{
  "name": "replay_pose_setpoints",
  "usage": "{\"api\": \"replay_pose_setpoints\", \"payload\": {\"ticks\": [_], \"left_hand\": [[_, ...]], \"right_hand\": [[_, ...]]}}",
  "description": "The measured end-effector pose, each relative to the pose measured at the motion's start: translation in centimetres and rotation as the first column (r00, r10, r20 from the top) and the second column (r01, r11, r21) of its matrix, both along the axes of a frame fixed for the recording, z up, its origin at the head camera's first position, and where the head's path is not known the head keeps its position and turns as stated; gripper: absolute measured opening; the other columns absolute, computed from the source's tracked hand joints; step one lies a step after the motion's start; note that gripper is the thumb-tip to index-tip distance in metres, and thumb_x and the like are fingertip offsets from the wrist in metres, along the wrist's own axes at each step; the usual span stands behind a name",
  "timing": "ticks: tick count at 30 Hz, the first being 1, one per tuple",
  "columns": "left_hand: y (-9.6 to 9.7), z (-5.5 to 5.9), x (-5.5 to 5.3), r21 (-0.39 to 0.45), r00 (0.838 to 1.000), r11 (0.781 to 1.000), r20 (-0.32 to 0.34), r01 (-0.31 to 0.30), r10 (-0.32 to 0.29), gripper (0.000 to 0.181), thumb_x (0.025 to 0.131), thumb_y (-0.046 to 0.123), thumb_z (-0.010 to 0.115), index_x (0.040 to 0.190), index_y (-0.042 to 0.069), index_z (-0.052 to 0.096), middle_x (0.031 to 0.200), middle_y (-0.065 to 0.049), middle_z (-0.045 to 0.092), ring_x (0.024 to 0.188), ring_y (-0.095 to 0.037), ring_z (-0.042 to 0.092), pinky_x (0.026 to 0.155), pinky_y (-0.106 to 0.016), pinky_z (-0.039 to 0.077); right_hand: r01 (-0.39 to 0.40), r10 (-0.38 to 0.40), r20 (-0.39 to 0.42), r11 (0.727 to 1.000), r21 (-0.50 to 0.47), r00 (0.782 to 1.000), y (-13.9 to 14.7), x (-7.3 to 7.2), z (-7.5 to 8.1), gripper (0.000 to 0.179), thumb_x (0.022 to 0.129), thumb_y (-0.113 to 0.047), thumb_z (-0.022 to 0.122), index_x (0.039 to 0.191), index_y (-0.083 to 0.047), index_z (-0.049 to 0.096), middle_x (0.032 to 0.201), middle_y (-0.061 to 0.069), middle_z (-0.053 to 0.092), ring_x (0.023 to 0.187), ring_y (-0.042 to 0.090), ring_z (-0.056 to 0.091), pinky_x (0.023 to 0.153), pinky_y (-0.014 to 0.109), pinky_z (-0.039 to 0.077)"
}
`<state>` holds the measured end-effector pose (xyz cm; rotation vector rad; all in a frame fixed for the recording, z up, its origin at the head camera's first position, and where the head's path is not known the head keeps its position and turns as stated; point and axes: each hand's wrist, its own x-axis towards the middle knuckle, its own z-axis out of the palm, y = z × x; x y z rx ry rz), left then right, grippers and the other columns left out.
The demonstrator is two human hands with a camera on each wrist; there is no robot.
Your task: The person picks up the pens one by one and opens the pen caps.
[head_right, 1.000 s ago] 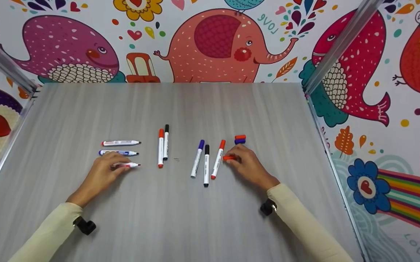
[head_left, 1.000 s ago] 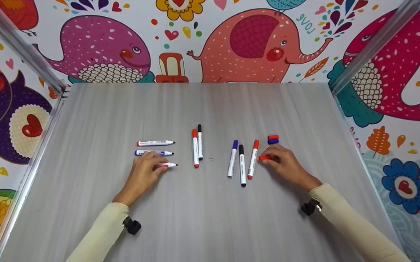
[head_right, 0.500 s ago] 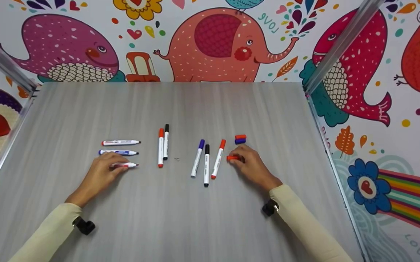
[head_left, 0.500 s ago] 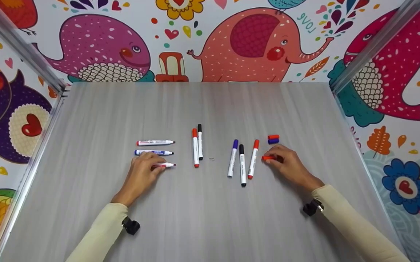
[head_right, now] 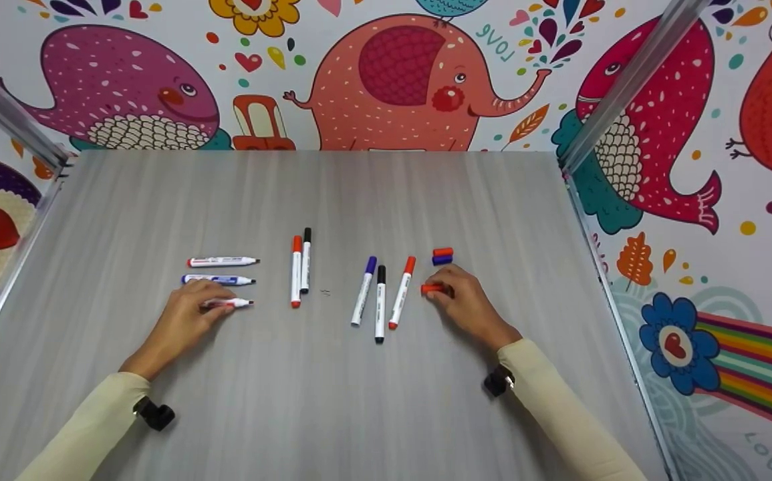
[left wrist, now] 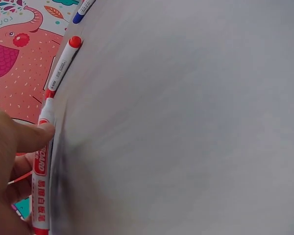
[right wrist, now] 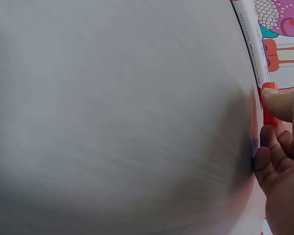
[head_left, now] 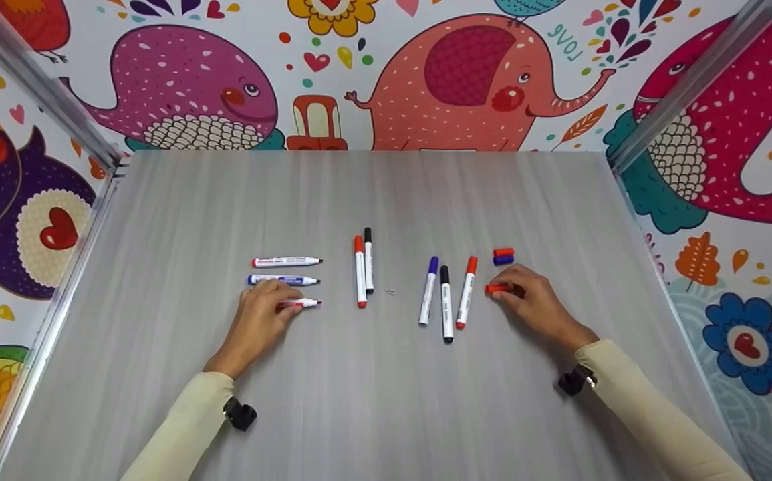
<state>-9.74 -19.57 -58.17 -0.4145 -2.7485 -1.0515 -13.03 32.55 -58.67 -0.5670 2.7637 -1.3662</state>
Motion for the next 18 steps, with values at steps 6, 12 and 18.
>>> {"api": "replay_pose_setpoints", "payload": {"ticks": [6, 12, 18], "left_hand": [[-0.20, -0.35, -0.09, -0.018, 1.000, 1.000, 0.007, -0.013, 0.013, 0.017, 0.088, 0.000, 0.090, 0.103, 0.006, 0.085, 0.102, -0.008, 0.075, 0.101, -0.031, 0.067, 0.092, -0.056, 0.044], [-0.22, -0.41, -0.09, -0.018, 1.000, 1.000, 0.025, -0.016, 0.016, 0.016, 0.090, 0.001, 0.088, 0.105, 0.005, 0.085, 0.105, -0.008, 0.075, 0.104, -0.031, 0.066, 0.095, -0.057, 0.042], [-0.28, -0.47, -0.12, -0.016, 1.000, 1.000, 0.017, -0.016, 0.016, 0.016, 0.090, 0.002, 0.089, 0.106, 0.005, 0.084, 0.105, -0.009, 0.075, 0.103, -0.032, 0.066, 0.095, -0.056, 0.042]], "right_hand": [[0.003, -0.003, -0.004, 1.000, 0.002, 1.000, 0.01, -0.10, -0.05, 0.019, 0.093, 0.002, 0.085, 0.109, -0.009, 0.083, 0.111, 0.004, 0.074, 0.095, 0.020, 0.061, 0.080, 0.018, 0.049], [0.020, -0.020, 0.013, 1.000, 0.025, 1.000, 0.07, -0.11, 0.01, 0.020, 0.094, 0.001, 0.084, 0.111, -0.009, 0.084, 0.113, 0.004, 0.073, 0.098, 0.021, 0.061, 0.083, 0.017, 0.049], [0.029, -0.029, 0.013, 0.999, 0.038, 0.999, 0.17, -0.24, -0.05, 0.019, 0.095, 0.001, 0.084, 0.112, -0.009, 0.084, 0.112, 0.005, 0.073, 0.097, 0.021, 0.061, 0.081, 0.017, 0.049]]}}
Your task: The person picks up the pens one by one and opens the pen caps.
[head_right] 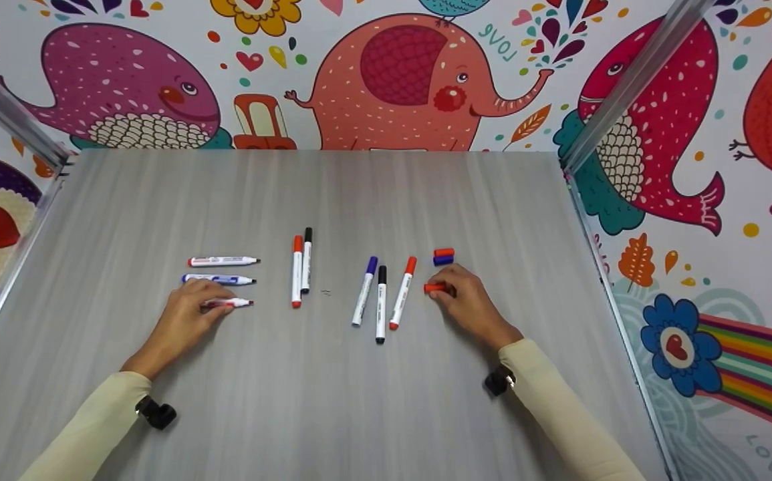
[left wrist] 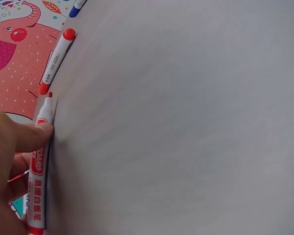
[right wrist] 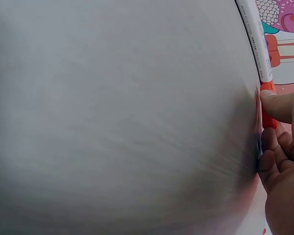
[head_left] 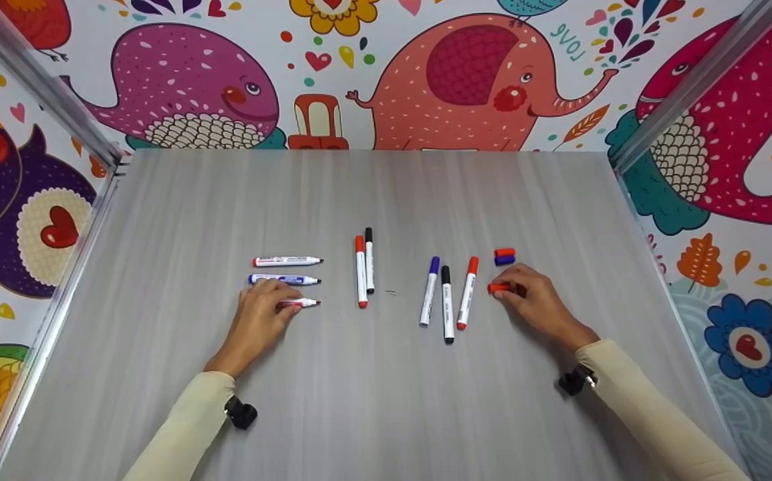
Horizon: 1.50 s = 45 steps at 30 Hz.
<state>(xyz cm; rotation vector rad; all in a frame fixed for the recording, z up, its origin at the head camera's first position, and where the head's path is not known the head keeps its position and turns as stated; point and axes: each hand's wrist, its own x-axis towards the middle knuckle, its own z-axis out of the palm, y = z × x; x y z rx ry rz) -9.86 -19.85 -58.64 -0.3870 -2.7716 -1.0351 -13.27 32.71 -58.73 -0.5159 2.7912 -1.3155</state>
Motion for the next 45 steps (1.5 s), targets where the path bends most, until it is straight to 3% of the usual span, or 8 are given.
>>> {"api": "replay_pose_setpoints", "payload": {"ticks": [11, 22, 34, 39, 45], "left_hand": [[-0.1, -0.2, -0.1, 0.000, 1.000, 1.000, -0.024, 0.001, -0.001, 0.016, 0.090, 0.000, 0.088, 0.105, 0.004, 0.084, 0.104, -0.009, 0.075, 0.102, -0.032, 0.065, 0.096, -0.058, 0.041], [0.0, 0.1, -0.2, -0.029, 0.983, 0.999, -0.180, 0.028, -0.033, 0.028, 0.082, -0.001, 0.094, 0.108, 0.003, 0.084, 0.108, -0.012, 0.074, 0.109, -0.036, 0.060, 0.091, -0.062, 0.042], [0.9, 1.6, -0.1, -0.057, 0.985, 0.998, -0.167, 0.034, -0.044, 0.045, 0.084, 0.001, 0.094, 0.126, -0.002, 0.077, 0.120, -0.015, 0.072, 0.119, -0.038, 0.058, 0.095, -0.061, 0.043], [1.3, 2.1, 0.0, -0.052, 0.987, 0.998, -0.151, 0.042, -0.049, 0.047, 0.085, 0.001, 0.093, 0.128, -0.004, 0.075, 0.123, -0.016, 0.072, 0.120, -0.039, 0.059, 0.097, -0.058, 0.043], [2.0, 2.2, 0.3, -0.019, 0.980, 0.997, -0.182, 0.076, -0.078, 0.049, 0.083, -0.002, 0.094, 0.128, -0.004, 0.075, 0.120, -0.015, 0.071, 0.119, -0.038, 0.060, 0.101, -0.061, 0.046]], "right_hand": [[0.003, -0.003, -0.006, 1.000, -0.003, 1.000, 0.0, -0.2, -0.1, 0.019, 0.095, 0.002, 0.083, 0.112, -0.008, 0.083, 0.112, 0.006, 0.072, 0.096, 0.020, 0.060, 0.080, 0.017, 0.048], [0.000, -0.003, -0.063, 0.998, -0.059, 0.998, 0.3, -0.4, -0.2, 0.023, 0.092, 0.004, 0.085, 0.113, -0.005, 0.082, 0.112, 0.009, 0.072, 0.091, 0.023, 0.060, 0.077, 0.016, 0.047], [0.030, -0.035, -0.052, 0.996, -0.088, 0.998, 0.0, -0.8, 1.0, 0.022, 0.094, 0.005, 0.083, 0.116, 0.000, 0.081, 0.120, 0.013, 0.071, 0.113, 0.030, 0.067, 0.099, 0.019, 0.054], [0.022, -0.031, -0.070, 0.993, -0.115, 0.997, -0.1, -0.9, 1.4, 0.020, 0.096, 0.005, 0.081, 0.116, 0.002, 0.080, 0.120, 0.012, 0.071, 0.115, 0.030, 0.067, 0.100, 0.014, 0.051], [0.010, -0.017, -0.091, 0.997, -0.077, 0.996, -0.2, -1.1, 1.8, 0.022, 0.096, 0.003, 0.081, 0.119, 0.003, 0.079, 0.122, 0.012, 0.071, 0.114, 0.025, 0.065, 0.097, 0.013, 0.049]]}}
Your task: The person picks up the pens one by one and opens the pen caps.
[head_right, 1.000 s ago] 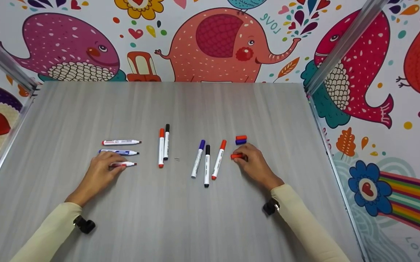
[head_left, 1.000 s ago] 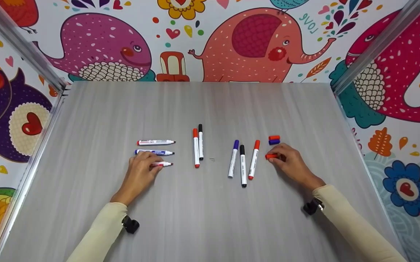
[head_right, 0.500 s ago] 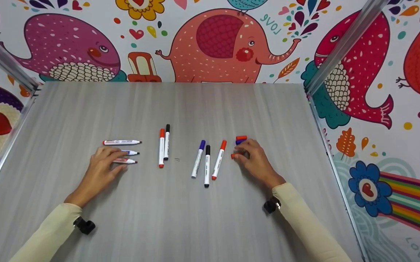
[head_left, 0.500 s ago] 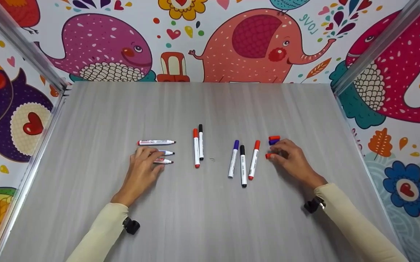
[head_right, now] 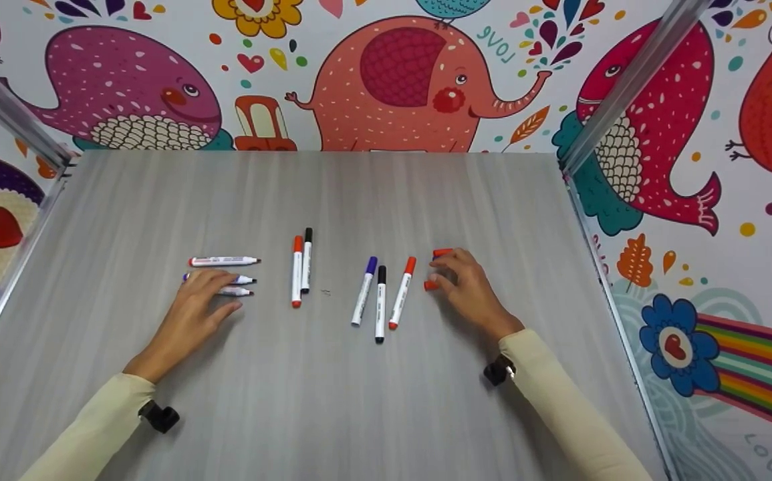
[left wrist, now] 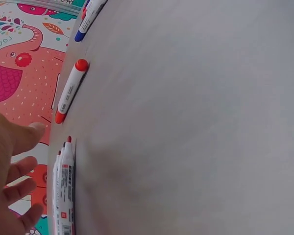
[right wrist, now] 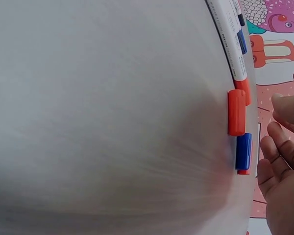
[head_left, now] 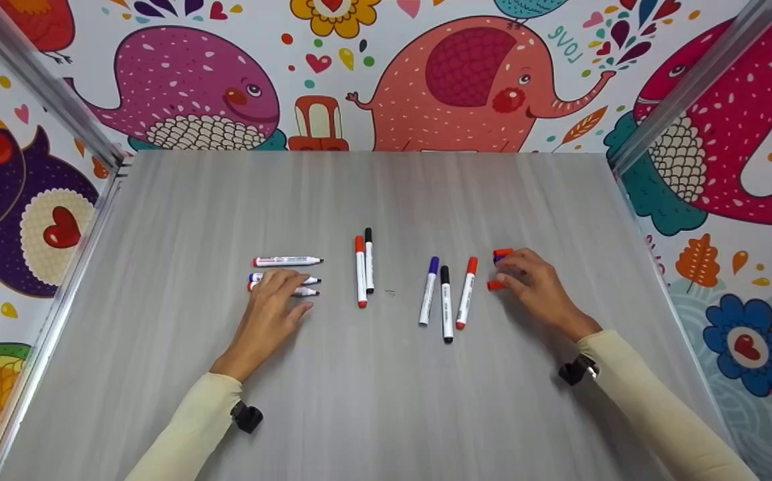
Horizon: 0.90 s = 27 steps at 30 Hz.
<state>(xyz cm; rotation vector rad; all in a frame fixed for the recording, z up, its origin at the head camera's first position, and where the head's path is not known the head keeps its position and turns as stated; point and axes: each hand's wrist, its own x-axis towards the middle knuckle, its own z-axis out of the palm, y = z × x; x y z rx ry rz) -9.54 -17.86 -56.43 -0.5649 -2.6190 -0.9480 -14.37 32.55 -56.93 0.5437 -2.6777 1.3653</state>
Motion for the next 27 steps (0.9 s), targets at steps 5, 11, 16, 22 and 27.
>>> {"api": "replay_pose_setpoints", "payload": {"ticks": [5, 11, 16, 22, 27], "left_hand": [[0.6, 0.1, 0.4, 0.028, 0.999, 0.999, 0.025, 0.022, -0.022, 0.048, 0.085, -0.002, 0.092, 0.130, -0.004, 0.074, 0.121, -0.014, 0.070, 0.120, -0.035, 0.060, 0.104, -0.061, 0.047], [1.1, 0.5, 0.8, 0.045, 0.997, 0.999, 0.072, 0.023, -0.027, 0.049, 0.087, 0.000, 0.091, 0.133, -0.002, 0.074, 0.124, -0.015, 0.070, 0.122, -0.034, 0.060, 0.107, -0.058, 0.047], [1.4, 0.6, 1.1, 0.043, 0.995, 0.999, 0.103, 0.009, -0.013, 0.050, 0.089, 0.001, 0.091, 0.135, -0.001, 0.073, 0.127, -0.014, 0.070, 0.124, -0.034, 0.060, 0.110, -0.057, 0.046], [1.8, 0.3, 1.2, 0.046, 0.996, 0.999, 0.083, 0.010, -0.014, 0.050, 0.088, 0.000, 0.091, 0.134, -0.003, 0.074, 0.125, -0.013, 0.070, 0.122, -0.034, 0.061, 0.108, -0.055, 0.048], [2.0, 0.2, 1.4, 0.049, 0.997, 0.999, 0.079, 0.020, -0.024, 0.050, 0.087, -0.002, 0.091, 0.133, -0.003, 0.074, 0.126, -0.013, 0.070, 0.123, -0.033, 0.061, 0.107, -0.053, 0.049]], "right_hand": [[0.007, -0.007, 0.002, 0.999, 0.040, 1.000, -0.4, -0.1, 0.2, 0.025, 0.096, 0.003, 0.083, 0.120, 0.004, 0.079, 0.124, 0.010, 0.071, 0.115, 0.024, 0.065, 0.096, 0.017, 0.048], [-0.011, 0.011, 0.011, 0.999, 0.039, 1.000, -1.0, -0.2, 0.6, 0.026, 0.096, 0.003, 0.082, 0.122, 0.004, 0.078, 0.125, 0.011, 0.071, 0.115, 0.026, 0.065, 0.096, 0.015, 0.048], [-0.017, 0.017, 0.007, 0.999, 0.047, 1.000, -1.5, -0.3, 0.7, 0.024, 0.097, 0.002, 0.081, 0.121, 0.004, 0.078, 0.123, 0.011, 0.071, 0.113, 0.025, 0.065, 0.095, 0.015, 0.048], [-0.040, 0.041, -0.027, 0.999, 0.020, 0.999, -2.1, -0.6, 0.7, 0.022, 0.096, 0.004, 0.081, 0.118, 0.005, 0.079, 0.119, 0.012, 0.072, 0.110, 0.028, 0.067, 0.095, 0.015, 0.049], [-0.066, 0.066, -0.025, 0.998, 0.013, 0.998, -2.6, -0.9, 0.8, 0.023, 0.096, 0.005, 0.081, 0.119, 0.005, 0.078, 0.119, 0.015, 0.072, 0.112, 0.034, 0.068, 0.099, 0.028, 0.055]]}}
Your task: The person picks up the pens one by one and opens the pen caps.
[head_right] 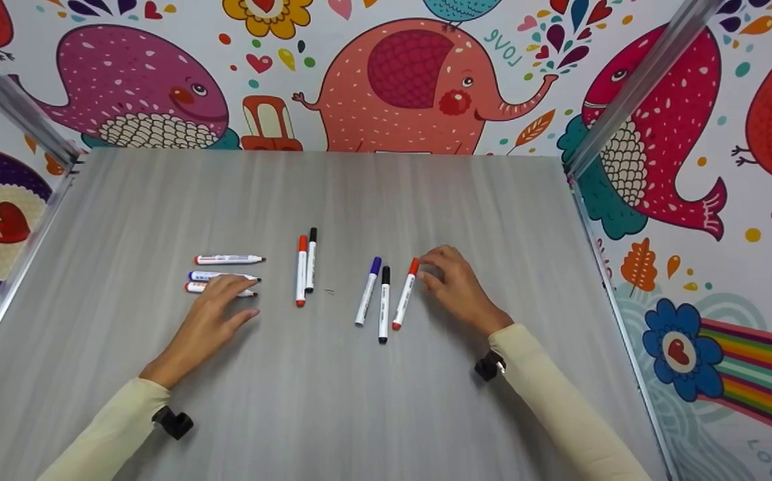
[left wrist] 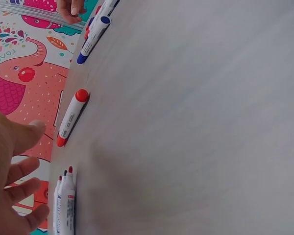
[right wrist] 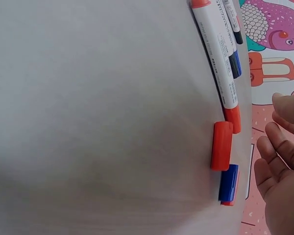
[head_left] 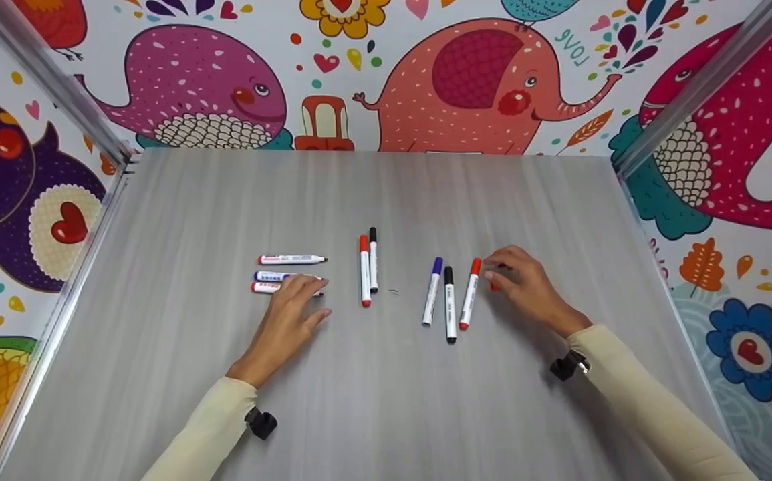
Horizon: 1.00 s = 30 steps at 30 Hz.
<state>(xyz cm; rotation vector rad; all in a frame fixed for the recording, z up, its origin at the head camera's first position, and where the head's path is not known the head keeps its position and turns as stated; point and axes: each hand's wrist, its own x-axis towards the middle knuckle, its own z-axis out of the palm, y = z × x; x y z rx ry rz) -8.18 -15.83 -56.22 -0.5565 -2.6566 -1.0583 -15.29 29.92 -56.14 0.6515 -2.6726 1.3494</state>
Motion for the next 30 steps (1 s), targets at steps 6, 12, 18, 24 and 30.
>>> {"api": "replay_pose_setpoints", "payload": {"ticks": [6, 12, 18, 24, 30], "left_hand": [[0.3, -0.2, 0.2, 0.008, 1.000, 1.000, 0.000, 0.014, -0.014, 0.050, 0.087, -0.002, 0.091, 0.134, -0.003, 0.073, 0.125, -0.013, 0.070, 0.122, -0.033, 0.061, 0.107, -0.055, 0.047], [0.8, -0.5, 0.3, 0.024, 1.000, 0.999, 0.006, 0.022, -0.022, 0.050, 0.089, -0.001, 0.090, 0.135, -0.003, 0.073, 0.129, -0.013, 0.070, 0.122, -0.031, 0.061, 0.105, -0.054, 0.049], [1.3, -0.8, 0.4, 0.055, 1.000, 0.998, -0.002, 0.024, -0.024, 0.052, 0.088, -0.002, 0.090, 0.136, -0.005, 0.071, 0.133, -0.015, 0.069, 0.123, -0.032, 0.061, 0.106, -0.052, 0.050], [1.8, -1.0, 0.5, 0.074, 1.000, 0.997, 0.009, 0.015, -0.016, 0.052, 0.088, -0.002, 0.090, 0.136, -0.005, 0.071, 0.130, -0.013, 0.069, 0.123, -0.030, 0.061, 0.106, -0.049, 0.051], [2.5, -1.2, 0.5, 0.091, 0.999, 0.996, 0.027, 0.016, -0.019, 0.052, 0.090, 0.000, 0.089, 0.138, -0.005, 0.070, 0.131, -0.014, 0.069, 0.125, -0.031, 0.060, 0.108, -0.050, 0.050]], "right_hand": [[-0.030, 0.029, 0.039, 0.999, 0.024, 0.999, -0.8, -0.3, 0.1, 0.021, 0.100, -0.001, 0.080, 0.121, 0.001, 0.079, 0.121, 0.016, 0.071, 0.113, 0.038, 0.065, 0.097, 0.042, 0.060], [-0.067, 0.067, 0.002, 0.998, 0.018, 0.998, -1.6, -0.8, 0.2, 0.018, 0.099, 0.002, 0.079, 0.117, 0.005, 0.079, 0.118, 0.016, 0.072, 0.114, 0.035, 0.066, 0.097, 0.055, 0.058], [-0.075, 0.074, 0.018, 0.997, 0.034, 0.997, -2.3, -1.1, 0.5, 0.023, 0.099, 0.001, 0.079, 0.122, 0.006, 0.078, 0.120, 0.015, 0.072, 0.114, 0.036, 0.067, 0.101, 0.062, 0.055], [-0.082, 0.081, 0.025, 0.995, 0.057, 0.996, -2.9, -1.3, 0.6, 0.025, 0.101, -0.002, 0.079, 0.125, 0.005, 0.077, 0.123, 0.016, 0.071, 0.116, 0.037, 0.067, 0.103, 0.061, 0.056], [-0.094, 0.090, 0.055, 0.993, 0.066, 0.994, -3.5, -1.4, 0.6, 0.026, 0.101, -0.004, 0.079, 0.126, 0.004, 0.077, 0.126, 0.013, 0.070, 0.120, 0.035, 0.065, 0.104, 0.056, 0.056]]}}
